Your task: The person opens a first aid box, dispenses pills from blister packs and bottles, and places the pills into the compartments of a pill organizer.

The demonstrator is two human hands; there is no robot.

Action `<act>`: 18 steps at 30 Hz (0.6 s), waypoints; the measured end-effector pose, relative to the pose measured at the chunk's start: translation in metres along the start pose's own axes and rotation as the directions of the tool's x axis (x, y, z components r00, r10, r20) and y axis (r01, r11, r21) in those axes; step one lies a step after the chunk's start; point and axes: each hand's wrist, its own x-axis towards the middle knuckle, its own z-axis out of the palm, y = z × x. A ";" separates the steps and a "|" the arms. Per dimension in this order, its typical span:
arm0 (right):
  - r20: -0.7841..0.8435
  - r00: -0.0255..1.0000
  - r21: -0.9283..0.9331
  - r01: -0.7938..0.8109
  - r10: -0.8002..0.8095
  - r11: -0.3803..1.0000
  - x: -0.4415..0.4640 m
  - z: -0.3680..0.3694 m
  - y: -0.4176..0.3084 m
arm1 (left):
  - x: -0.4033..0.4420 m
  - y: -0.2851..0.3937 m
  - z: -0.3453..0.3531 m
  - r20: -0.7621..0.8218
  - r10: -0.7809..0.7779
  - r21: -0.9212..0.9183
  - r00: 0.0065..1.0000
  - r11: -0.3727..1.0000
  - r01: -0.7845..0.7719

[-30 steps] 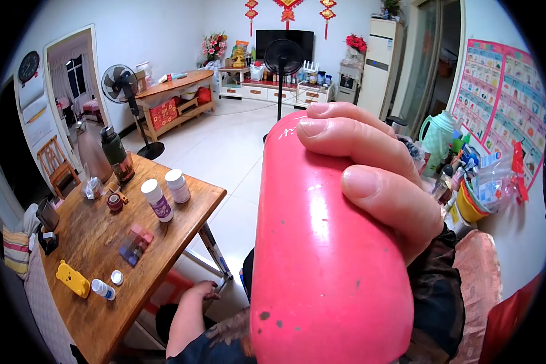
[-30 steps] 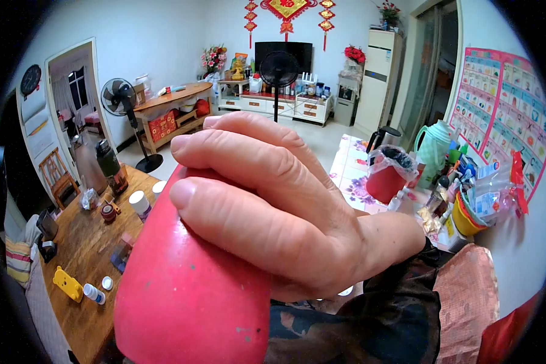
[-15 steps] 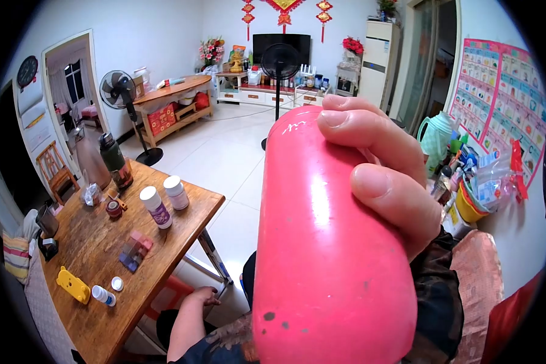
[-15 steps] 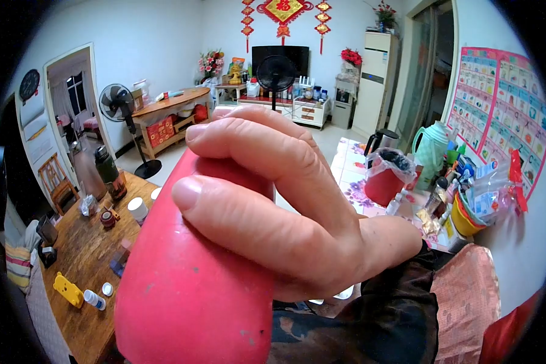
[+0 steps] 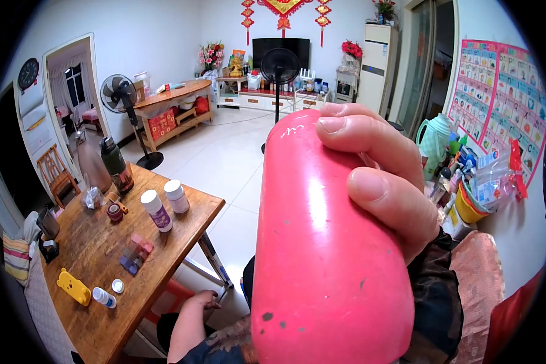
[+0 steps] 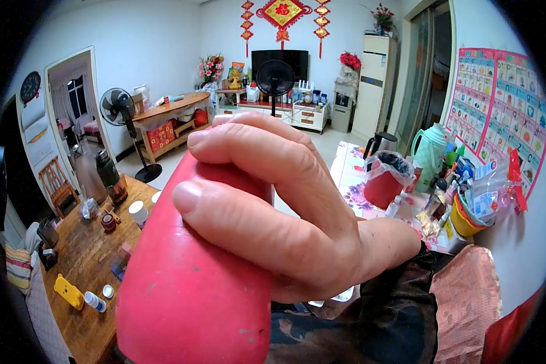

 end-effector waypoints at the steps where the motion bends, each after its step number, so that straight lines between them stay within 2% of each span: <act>1: -0.029 1.000 0.006 -0.006 0.006 1.000 0.000 0.003 -0.001 | -0.001 0.000 0.000 0.004 0.000 0.001 1.000 1.000 0.000; 6: -0.099 0.995 -0.025 -0.007 0.004 1.000 -0.001 0.010 -0.003 | -0.001 0.001 -0.001 0.012 -0.001 0.003 1.000 1.000 0.001; 16: -0.066 0.998 -0.006 -0.009 0.009 1.000 0.004 0.008 -0.003 | -0.001 0.001 -0.003 -0.002 -0.001 0.041 1.000 0.999 0.001; 18: -0.059 0.998 -0.014 -0.009 0.008 1.000 0.004 0.007 -0.003 | 0.000 -0.004 -0.002 0.027 0.023 -0.018 0.999 1.000 -0.022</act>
